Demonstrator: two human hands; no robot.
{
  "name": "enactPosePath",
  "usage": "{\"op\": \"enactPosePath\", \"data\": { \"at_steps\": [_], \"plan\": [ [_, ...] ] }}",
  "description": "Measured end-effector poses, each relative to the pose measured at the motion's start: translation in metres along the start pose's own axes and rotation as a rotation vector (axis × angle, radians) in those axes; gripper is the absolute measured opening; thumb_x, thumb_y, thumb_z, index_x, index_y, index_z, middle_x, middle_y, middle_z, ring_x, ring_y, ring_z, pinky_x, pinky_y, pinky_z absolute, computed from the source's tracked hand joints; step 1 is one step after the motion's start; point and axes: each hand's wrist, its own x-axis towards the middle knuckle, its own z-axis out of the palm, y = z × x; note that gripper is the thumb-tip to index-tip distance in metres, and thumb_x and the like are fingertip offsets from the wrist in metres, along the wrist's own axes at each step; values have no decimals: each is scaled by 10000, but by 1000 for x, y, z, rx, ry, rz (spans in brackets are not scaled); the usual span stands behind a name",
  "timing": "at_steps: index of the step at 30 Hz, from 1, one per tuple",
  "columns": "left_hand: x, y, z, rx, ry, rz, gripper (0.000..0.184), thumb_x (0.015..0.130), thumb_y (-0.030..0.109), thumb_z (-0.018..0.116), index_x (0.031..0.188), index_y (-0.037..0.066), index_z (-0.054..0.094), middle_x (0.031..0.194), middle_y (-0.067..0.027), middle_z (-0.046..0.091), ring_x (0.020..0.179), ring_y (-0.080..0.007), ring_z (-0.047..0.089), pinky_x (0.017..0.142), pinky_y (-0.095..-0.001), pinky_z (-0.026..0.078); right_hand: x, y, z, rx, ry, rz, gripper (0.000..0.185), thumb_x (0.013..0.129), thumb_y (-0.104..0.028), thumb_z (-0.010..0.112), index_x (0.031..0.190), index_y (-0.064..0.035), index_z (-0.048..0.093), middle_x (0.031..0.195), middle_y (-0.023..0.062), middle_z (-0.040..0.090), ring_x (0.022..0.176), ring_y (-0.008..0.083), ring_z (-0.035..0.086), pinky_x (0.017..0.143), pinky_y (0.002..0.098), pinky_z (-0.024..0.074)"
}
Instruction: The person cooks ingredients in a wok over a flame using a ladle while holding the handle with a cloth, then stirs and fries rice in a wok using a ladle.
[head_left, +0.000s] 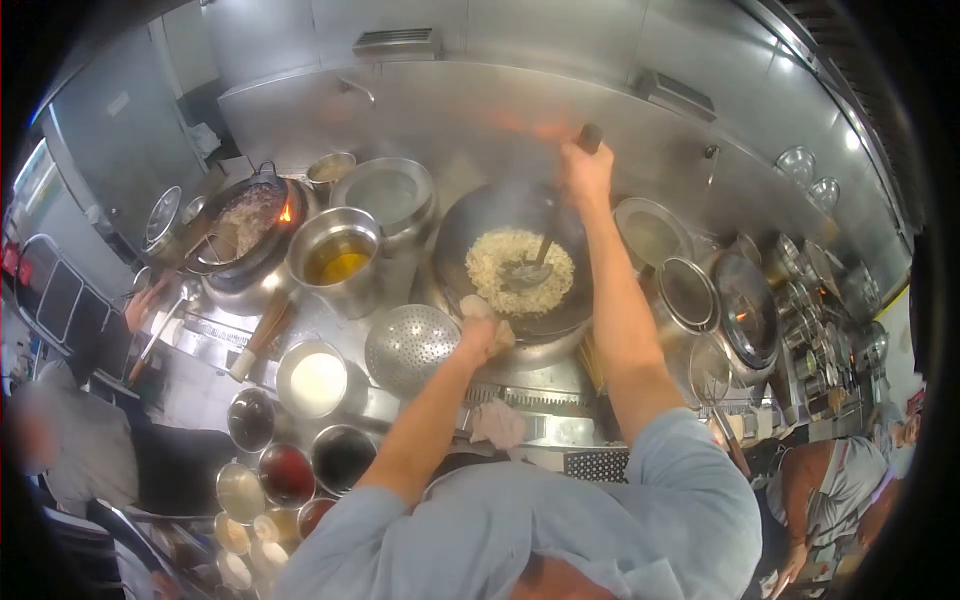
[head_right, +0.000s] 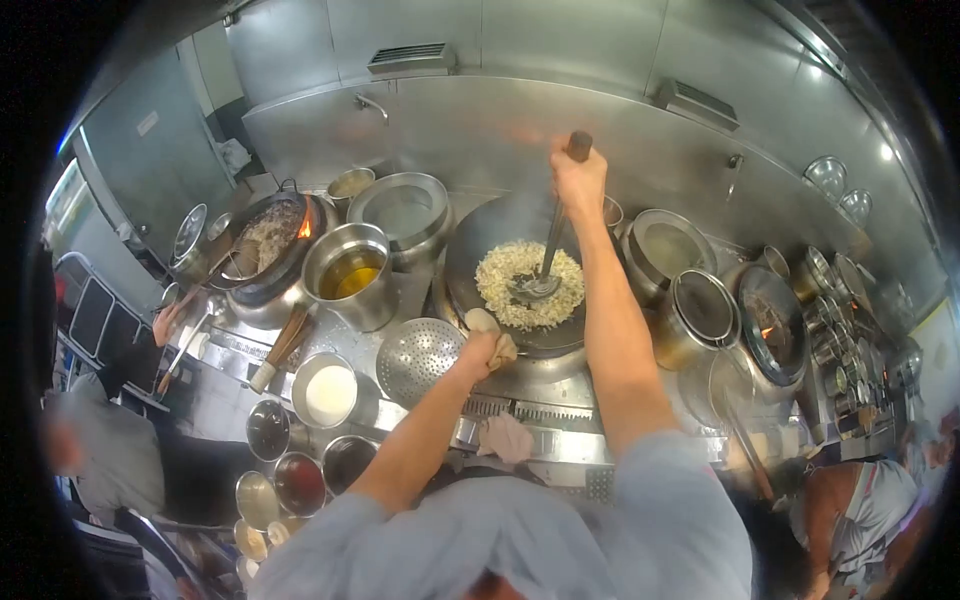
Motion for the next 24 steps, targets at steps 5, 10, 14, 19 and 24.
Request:
{"op": "enactPosePath", "data": {
  "at_steps": [5,10,14,19,24],
  "plan": [
    [-28,9,19,134,150,-2,97,831,92,461,826,-5,454,681,-103,488,488,-205,504,358,-323,369,2,38,10,109,-99,3,74,710,-34,584,783,-35,577,576,1,481,448,88,432,393,258,338],
    [-21,13,19,94,96,17,139,835,132,484,881,3,458,729,-112,510,505,-201,514,368,-319,379,15,26,13,153,-84,-75,26,719,-38,578,738,-37,559,555,9,474,421,100,429,382,269,347],
    [-19,7,15,117,88,40,165,853,165,482,920,16,471,750,-116,535,524,-209,530,381,-322,397,28,37,5,23,-102,-40,38,734,-66,587,758,-41,571,581,-3,497,438,92,440,389,260,354],
    [-16,-3,0,44,10,-44,182,875,194,472,949,28,473,782,-110,552,549,-226,550,398,-331,427,18,55,-23,93,124,-179,67,726,-69,595,786,-43,585,620,15,539,479,97,491,420,245,379],
    [-41,15,19,-15,6,-86,194,891,223,477,946,38,478,812,-115,550,593,-237,570,412,-332,458,34,9,-66,-135,397,-250,32,743,-77,606,730,-57,585,606,-5,518,504,96,469,451,266,384]
  ]
}}
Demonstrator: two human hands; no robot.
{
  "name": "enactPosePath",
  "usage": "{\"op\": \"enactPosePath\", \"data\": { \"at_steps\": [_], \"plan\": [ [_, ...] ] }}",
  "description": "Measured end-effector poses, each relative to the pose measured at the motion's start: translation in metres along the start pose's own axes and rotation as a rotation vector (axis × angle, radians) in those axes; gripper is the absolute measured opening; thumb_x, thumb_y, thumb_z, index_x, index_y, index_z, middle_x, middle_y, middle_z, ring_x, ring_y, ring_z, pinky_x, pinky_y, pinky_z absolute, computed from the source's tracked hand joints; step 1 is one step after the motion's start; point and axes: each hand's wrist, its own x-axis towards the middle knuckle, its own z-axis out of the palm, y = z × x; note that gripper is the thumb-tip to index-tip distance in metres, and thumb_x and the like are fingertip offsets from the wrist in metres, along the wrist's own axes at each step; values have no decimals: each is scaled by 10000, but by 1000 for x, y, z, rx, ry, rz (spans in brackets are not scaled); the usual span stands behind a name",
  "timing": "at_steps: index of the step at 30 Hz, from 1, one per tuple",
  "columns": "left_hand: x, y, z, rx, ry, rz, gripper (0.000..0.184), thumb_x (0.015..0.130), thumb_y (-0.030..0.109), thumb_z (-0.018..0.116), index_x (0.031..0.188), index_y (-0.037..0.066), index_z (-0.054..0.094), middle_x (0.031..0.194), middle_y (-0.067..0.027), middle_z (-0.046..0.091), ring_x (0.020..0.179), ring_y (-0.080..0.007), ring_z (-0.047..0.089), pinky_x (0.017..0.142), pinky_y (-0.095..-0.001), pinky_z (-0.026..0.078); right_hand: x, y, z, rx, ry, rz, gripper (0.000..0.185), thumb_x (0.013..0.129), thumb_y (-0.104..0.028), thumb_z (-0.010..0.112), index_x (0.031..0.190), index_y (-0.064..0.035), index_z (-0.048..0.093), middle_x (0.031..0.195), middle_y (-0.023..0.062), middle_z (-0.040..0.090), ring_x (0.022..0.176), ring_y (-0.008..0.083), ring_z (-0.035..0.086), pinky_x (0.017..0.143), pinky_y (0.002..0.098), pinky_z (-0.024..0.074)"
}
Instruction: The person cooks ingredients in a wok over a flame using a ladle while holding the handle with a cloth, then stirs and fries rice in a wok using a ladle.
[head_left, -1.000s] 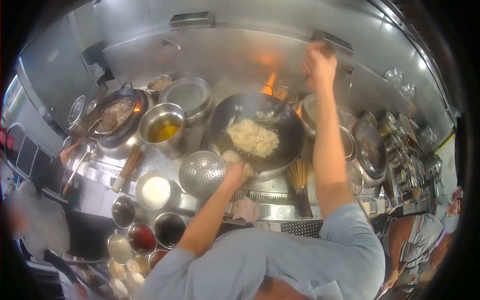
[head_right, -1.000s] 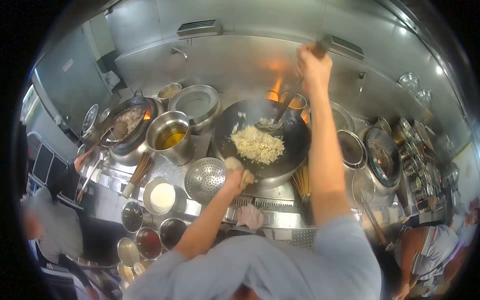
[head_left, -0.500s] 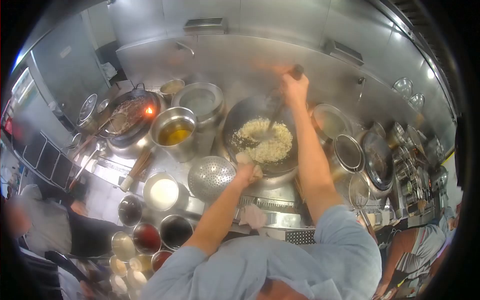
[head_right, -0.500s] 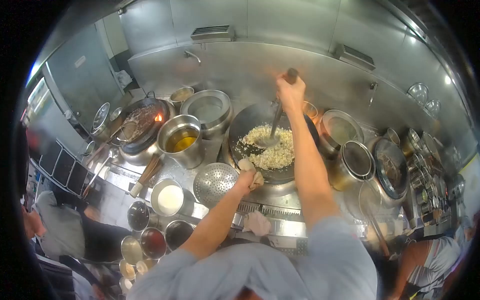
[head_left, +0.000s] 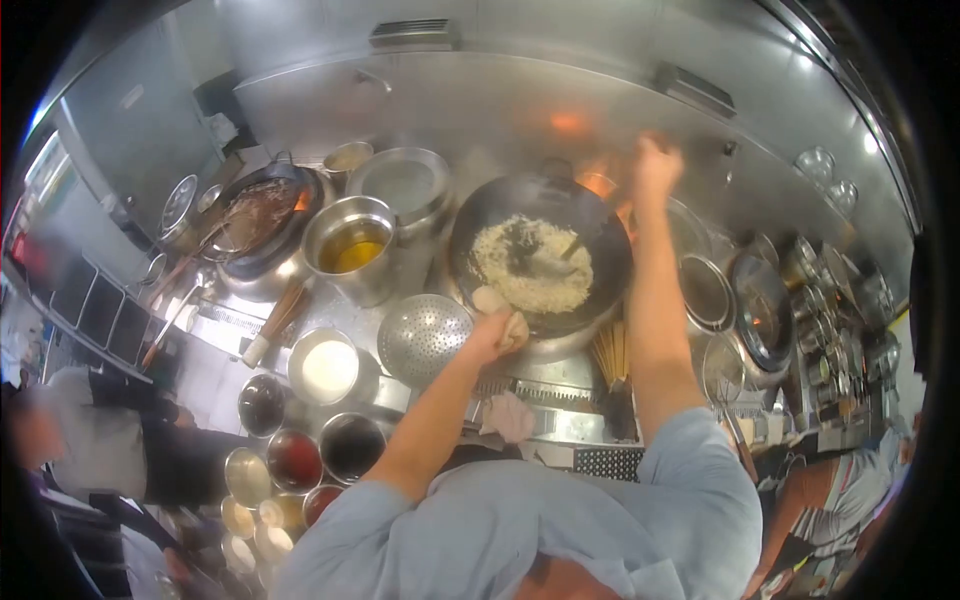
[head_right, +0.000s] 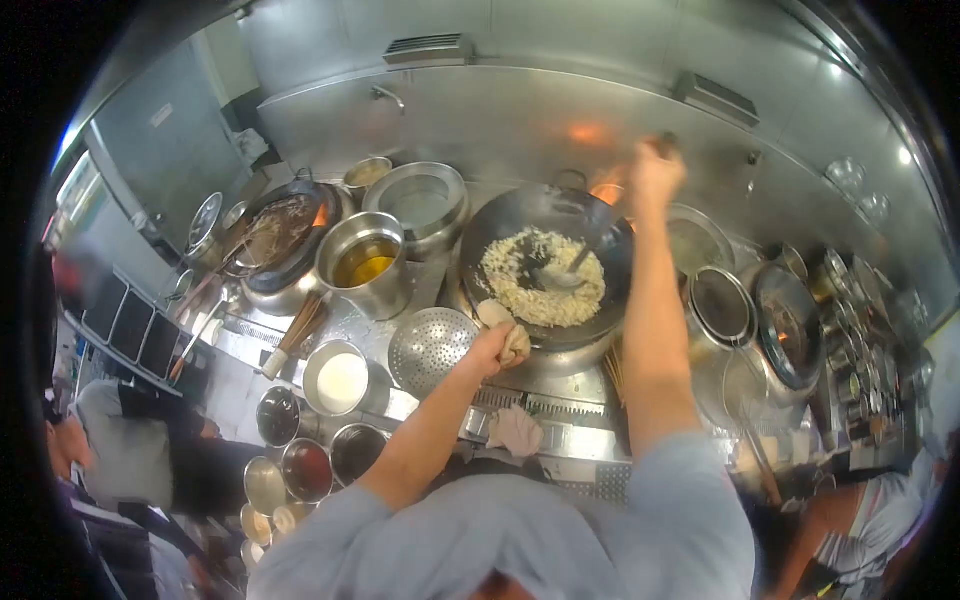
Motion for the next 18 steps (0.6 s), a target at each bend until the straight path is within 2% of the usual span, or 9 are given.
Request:
{"op": "enactPosePath", "data": {
  "at_steps": [2,4,5,6,8,9,11,16,18],
  "plan": [
    [6,-2,2,-34,-9,15,205,864,214,516,962,35,493,823,-123,561,623,-250,580,452,-348,468,10,3,-36,112,159,-52,49,752,-88,618,719,-51,618,594,-6,533,471,108,467,420,255,367],
    [23,-7,-2,-37,-6,75,228,838,205,555,978,33,507,834,-130,573,653,-264,589,493,-364,478,-24,-3,-54,-37,385,77,97,761,-115,642,730,-23,633,568,22,549,467,125,504,419,276,407],
    [31,-12,-6,-46,-13,102,242,824,201,574,986,31,514,840,-134,578,668,-271,593,513,-372,483,-16,41,-72,-27,312,108,68,747,-96,625,779,-45,656,640,17,562,528,106,494,462,262,403],
    [38,-15,-11,-62,-30,128,258,811,196,594,995,30,522,846,-138,584,683,-278,598,533,-380,488,-44,9,-60,66,199,230,79,754,-65,599,820,-30,627,644,21,550,505,92,472,426,245,371],
    [39,-27,-16,-99,-60,179,293,784,187,632,1011,28,536,857,-146,596,713,-291,607,573,-395,498,-64,23,-63,426,-195,176,102,749,-19,576,849,-5,562,664,70,537,445,148,483,414,283,406],
    [7,-21,9,-125,67,226,204,822,102,550,1004,14,522,836,-127,594,655,-242,612,504,-373,503,-70,33,-53,377,-122,123,83,750,-5,561,832,-13,552,648,59,518,434,137,461,406,278,387],
    [-30,-34,27,-209,153,86,197,836,107,528,1002,4,509,844,-137,591,714,-245,621,545,-381,518,-66,48,-33,268,80,-27,69,752,24,530,797,-29,532,618,37,479,413,115,417,391,267,351],
    [-74,-9,62,-168,198,99,156,855,86,496,995,18,509,874,-111,559,732,-233,578,606,-365,509,17,7,-38,306,-373,356,46,789,-31,525,777,-73,538,550,-13,441,406,84,384,384,252,315],
    [-74,-6,48,-165,208,118,131,857,91,486,964,18,506,832,-118,545,684,-242,558,579,-358,483,15,-4,-21,162,-351,334,36,797,-48,534,784,-79,547,552,-24,445,412,79,394,387,249,320]
  ]
}}
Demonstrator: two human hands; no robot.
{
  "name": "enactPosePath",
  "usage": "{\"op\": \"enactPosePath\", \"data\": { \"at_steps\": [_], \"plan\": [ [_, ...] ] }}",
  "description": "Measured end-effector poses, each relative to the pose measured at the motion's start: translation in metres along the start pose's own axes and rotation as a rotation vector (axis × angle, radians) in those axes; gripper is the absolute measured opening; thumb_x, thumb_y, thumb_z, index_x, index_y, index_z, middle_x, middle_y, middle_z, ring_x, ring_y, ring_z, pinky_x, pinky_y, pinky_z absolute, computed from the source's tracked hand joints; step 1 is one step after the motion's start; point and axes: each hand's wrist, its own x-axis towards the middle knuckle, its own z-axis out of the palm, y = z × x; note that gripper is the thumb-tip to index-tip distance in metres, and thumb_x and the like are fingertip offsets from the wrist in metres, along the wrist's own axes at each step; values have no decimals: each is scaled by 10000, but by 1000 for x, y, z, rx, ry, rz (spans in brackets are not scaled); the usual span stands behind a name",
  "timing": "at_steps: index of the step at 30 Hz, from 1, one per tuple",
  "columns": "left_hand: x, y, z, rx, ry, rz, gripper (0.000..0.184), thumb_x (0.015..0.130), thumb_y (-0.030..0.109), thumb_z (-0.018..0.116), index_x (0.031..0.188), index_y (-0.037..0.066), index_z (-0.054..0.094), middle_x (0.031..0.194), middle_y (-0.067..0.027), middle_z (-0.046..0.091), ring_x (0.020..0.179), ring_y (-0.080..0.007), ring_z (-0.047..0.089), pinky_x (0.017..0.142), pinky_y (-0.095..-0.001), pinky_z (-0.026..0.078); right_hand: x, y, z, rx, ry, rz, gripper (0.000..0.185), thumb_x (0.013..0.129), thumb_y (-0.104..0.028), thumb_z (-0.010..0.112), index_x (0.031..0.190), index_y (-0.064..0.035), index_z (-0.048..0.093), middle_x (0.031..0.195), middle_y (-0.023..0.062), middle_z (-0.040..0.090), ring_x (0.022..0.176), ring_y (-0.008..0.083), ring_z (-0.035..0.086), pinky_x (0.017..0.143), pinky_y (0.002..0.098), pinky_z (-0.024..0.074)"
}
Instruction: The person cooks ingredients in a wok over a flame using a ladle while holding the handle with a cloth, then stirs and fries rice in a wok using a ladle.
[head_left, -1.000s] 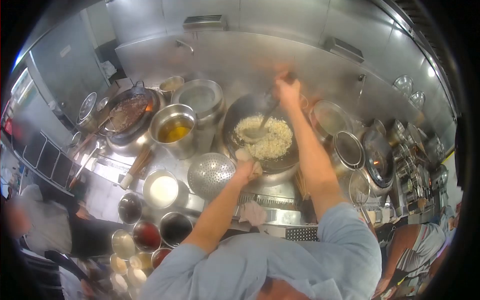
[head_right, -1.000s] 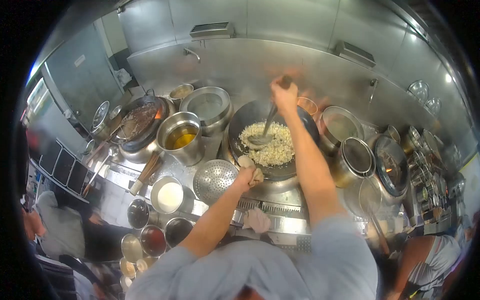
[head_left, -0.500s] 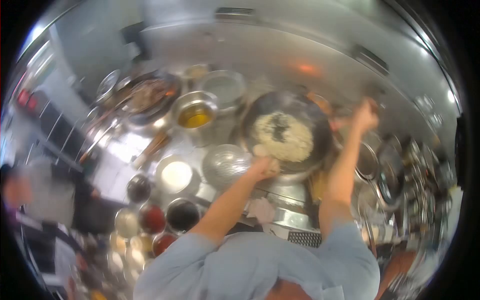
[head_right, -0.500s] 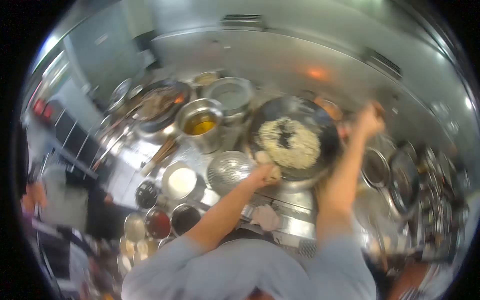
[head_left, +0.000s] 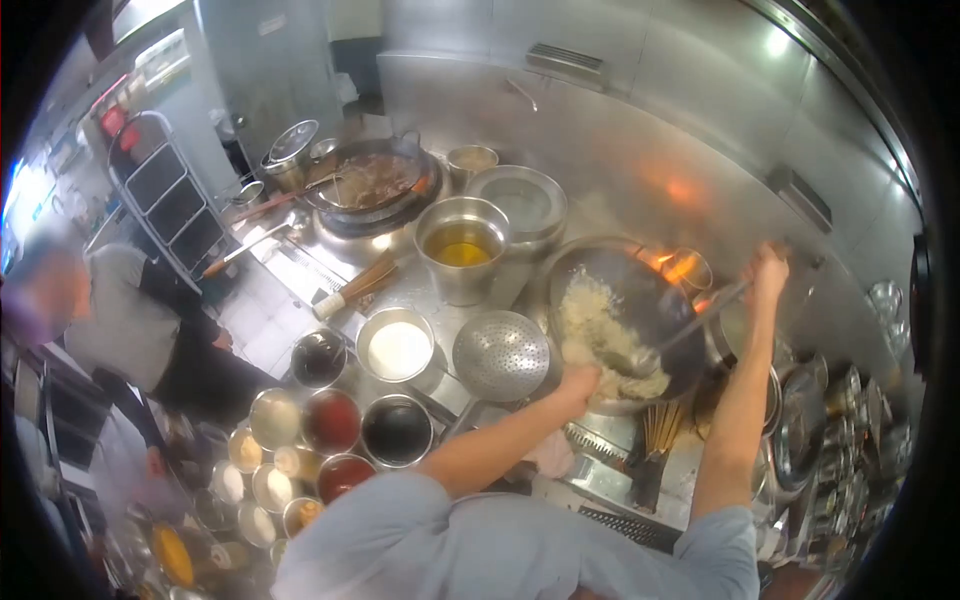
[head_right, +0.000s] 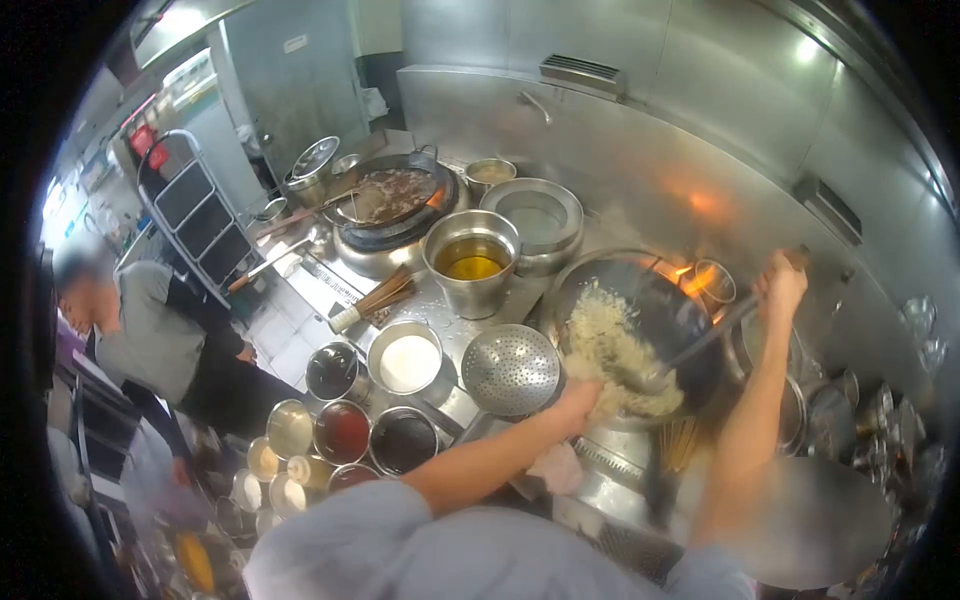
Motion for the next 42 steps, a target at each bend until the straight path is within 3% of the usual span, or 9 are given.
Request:
{"op": "enactPosePath", "data": {
  "at_steps": [3,9,12,20,23,28,31,32,42],
  "plan": [
    [28,-53,-60,-15,-175,-66,77,859,97,457,872,34,499,728,-124,511,583,-240,512,505,-349,419,6,17,8,-232,259,-393,14,784,-69,584,780,-56,579,624,-11,515,478,91,466,425,262,371],
    [-21,-27,-22,6,-193,-105,142,852,85,424,728,76,494,621,-81,474,570,-220,494,483,-338,393,14,-36,34,32,248,-115,78,701,-88,609,734,-36,562,603,47,538,496,151,505,441,318,394],
    [92,-56,-77,599,-441,351,129,864,139,445,807,57,526,734,-89,556,639,-212,528,530,-308,426,-16,15,57,-451,280,-351,155,711,-130,603,763,13,575,625,81,565,571,163,532,539,338,431],
    [-12,-39,-61,170,-275,-86,172,909,193,415,817,68,488,677,-60,495,584,-196,476,534,-326,428,-12,-66,61,-49,129,-137,31,739,-68,547,727,-40,542,578,44,504,462,136,471,410,301,372],
    [72,-37,-63,666,-442,352,211,911,177,399,740,76,471,653,-50,466,552,-196,446,546,-336,428,-46,-13,75,-323,185,-387,103,767,-116,569,797,-19,586,646,61,562,597,157,547,555,309,441],
    [2,-69,-97,103,-214,-271,138,920,164,417,937,99,538,711,-51,518,713,-221,588,556,-353,460,-27,-30,58,-112,164,-287,73,764,-111,573,764,-38,567,583,20,508,504,120,476,464,290,390],
    [-45,-26,-42,80,-89,-242,142,909,136,410,911,95,546,735,-57,527,718,-221,586,562,-361,463,-38,-79,58,23,109,-194,61,754,-99,572,727,-53,541,545,-9,459,425,93,402,381,275,319],
    [26,-32,-75,-139,-690,-304,110,874,126,462,857,72,556,733,-98,554,715,-251,585,572,-379,456,-51,-82,59,53,85,-182,65,751,-95,572,716,-57,532,535,-18,444,403,85,377,358,271,295],
    [22,-57,-81,-71,-386,-37,122,901,167,428,903,79,512,799,-110,561,700,-222,563,518,-329,455,-227,22,-36,-171,-88,-376,132,820,17,584,948,-8,602,826,39,587,720,93,560,657,232,461]
  ]
}}
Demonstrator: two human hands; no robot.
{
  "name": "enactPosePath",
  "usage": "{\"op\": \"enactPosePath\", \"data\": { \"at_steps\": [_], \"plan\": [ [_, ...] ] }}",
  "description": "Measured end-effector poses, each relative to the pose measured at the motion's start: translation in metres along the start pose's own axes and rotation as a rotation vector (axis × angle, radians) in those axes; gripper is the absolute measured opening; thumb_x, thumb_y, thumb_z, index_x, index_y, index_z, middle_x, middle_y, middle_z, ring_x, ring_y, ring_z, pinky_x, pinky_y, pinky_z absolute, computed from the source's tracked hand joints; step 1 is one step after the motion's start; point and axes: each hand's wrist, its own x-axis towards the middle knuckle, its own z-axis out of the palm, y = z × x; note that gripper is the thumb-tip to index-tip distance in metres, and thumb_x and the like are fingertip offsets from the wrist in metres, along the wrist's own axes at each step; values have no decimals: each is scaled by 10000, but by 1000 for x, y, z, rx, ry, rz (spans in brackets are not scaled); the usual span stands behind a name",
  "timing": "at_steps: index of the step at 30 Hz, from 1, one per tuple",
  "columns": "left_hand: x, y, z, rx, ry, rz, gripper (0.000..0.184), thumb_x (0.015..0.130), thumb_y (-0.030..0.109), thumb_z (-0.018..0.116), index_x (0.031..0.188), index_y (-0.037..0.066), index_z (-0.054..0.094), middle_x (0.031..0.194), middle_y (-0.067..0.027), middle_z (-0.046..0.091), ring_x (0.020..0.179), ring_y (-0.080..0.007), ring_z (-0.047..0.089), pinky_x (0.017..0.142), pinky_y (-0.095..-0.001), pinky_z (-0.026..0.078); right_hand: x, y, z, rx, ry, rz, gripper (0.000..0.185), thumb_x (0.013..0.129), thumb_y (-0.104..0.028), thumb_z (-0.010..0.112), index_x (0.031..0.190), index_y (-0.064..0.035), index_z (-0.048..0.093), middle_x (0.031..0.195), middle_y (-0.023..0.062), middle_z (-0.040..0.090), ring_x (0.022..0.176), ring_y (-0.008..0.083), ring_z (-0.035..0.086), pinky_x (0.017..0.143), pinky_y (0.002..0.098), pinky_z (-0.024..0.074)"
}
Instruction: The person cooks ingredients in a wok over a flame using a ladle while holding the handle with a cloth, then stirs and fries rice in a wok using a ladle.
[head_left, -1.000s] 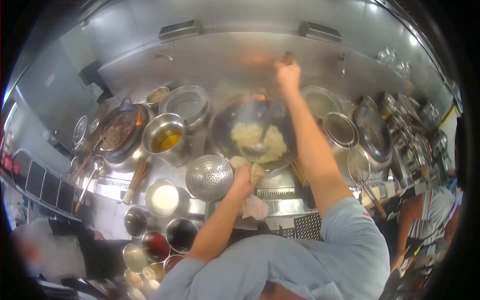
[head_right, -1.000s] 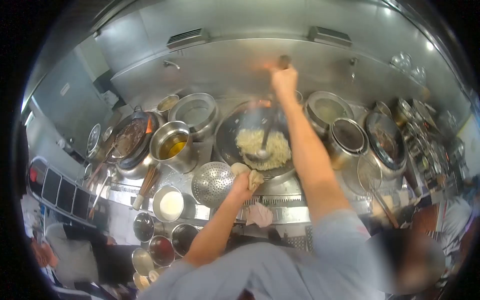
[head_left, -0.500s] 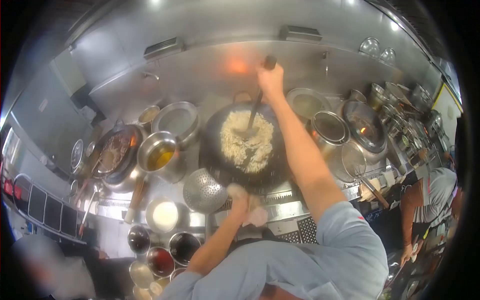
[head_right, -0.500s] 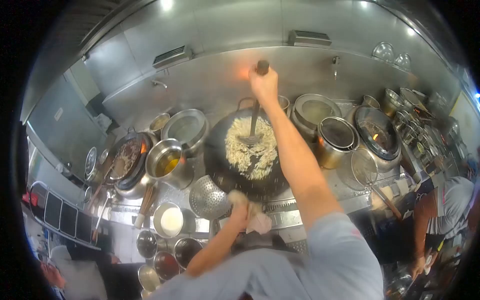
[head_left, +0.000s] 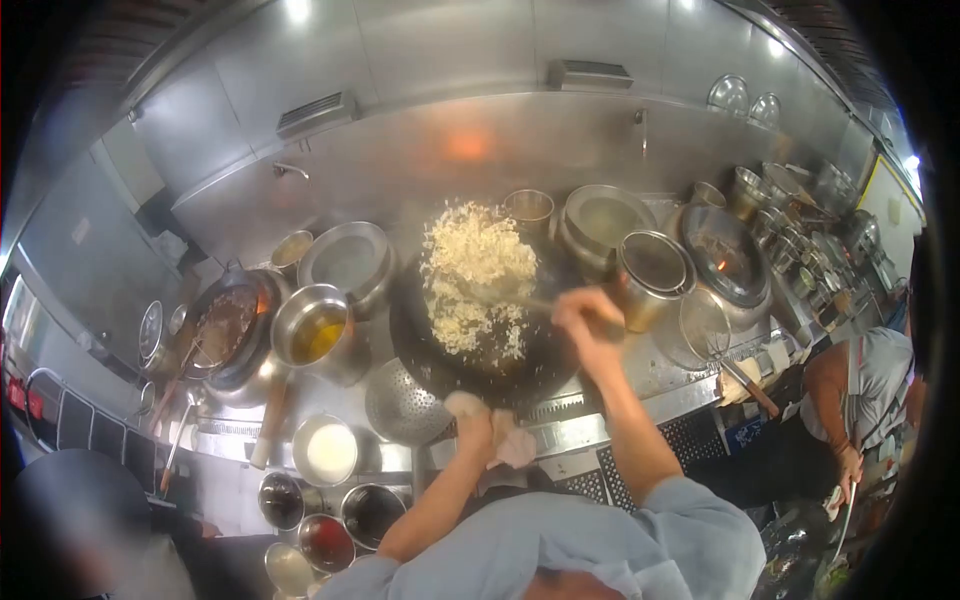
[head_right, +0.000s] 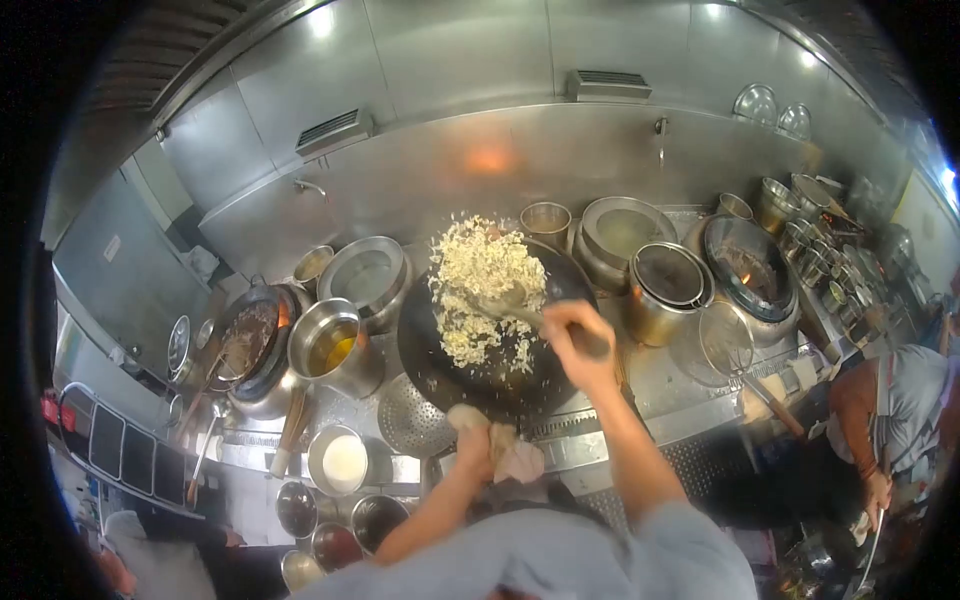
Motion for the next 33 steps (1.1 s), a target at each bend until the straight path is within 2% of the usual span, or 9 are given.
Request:
{"op": "enactPosePath", "data": {
  "at_steps": [4,7,9,14,18,21,25,28,33],
  "plan": [
    [75,32,7,133,49,-42,132,900,176,431,895,64,501,810,-111,566,665,-212,559,493,-302,454,-107,15,-35,-534,-22,-4,352,780,-11,641,1123,-19,563,915,80,592,799,152,574,706,261,461],
    [92,48,23,304,252,-134,172,899,207,461,917,44,512,818,-96,569,651,-210,564,467,-283,451,-211,70,-89,-816,-659,989,368,808,-331,533,978,-23,640,1067,258,578,972,374,579,815,414,469],
    [69,54,16,141,35,-279,226,900,230,486,1013,35,515,898,-85,582,735,-216,586,529,-294,484,-280,124,-116,-863,-1126,921,387,774,-339,541,997,-39,643,1097,234,578,1039,356,551,908,436,416],
    [-42,57,31,579,57,-497,470,878,259,565,1267,31,429,1176,-73,548,1021,-214,568,846,-361,488,-324,172,-132,-983,-869,1076,651,709,-422,607,1144,56,529,1128,273,555,1038,381,555,901,414,442],
    [-101,59,4,485,116,-532,471,881,266,558,1256,11,430,1169,-107,548,1021,-222,566,851,-362,482,-413,302,-179,-1174,-1167,889,574,728,-384,590,1140,15,562,1147,242,560,1060,346,557,906,404,440],
    [-146,72,-21,504,240,-356,513,879,315,558,1243,-25,434,1163,-118,550,1009,-229,566,839,-348,474,-376,301,-168,-998,-1426,1192,406,739,-345,588,1015,-56,663,1128,185,592,1087,321,550,891,415,446],
    [-192,74,-19,676,412,-276,535,841,302,587,1240,-24,446,1130,-109,567,990,-212,568,813,-329,469,-401,286,-149,-1168,-1467,800,275,691,-262,584,870,-84,693,1029,165,631,938,291,612,806,371,484],
    [-213,63,18,921,579,-301,545,804,272,618,1236,-20,458,1108,-96,579,988,-193,564,798,-309,467,-384,297,-152,-793,-1561,988,231,684,-258,595,837,-118,697,1037,132,633,937,289,602,802,406,480],
    [-181,42,41,685,-47,-390,783,734,281,715,1347,-5,322,1225,-116,502,1130,-207,475,947,-324,376,-361,272,-144,-854,-1432,1040,335,759,-256,540,1024,-84,652,1097,160,607,1002,314,589,869,440,444]
  ]
}}
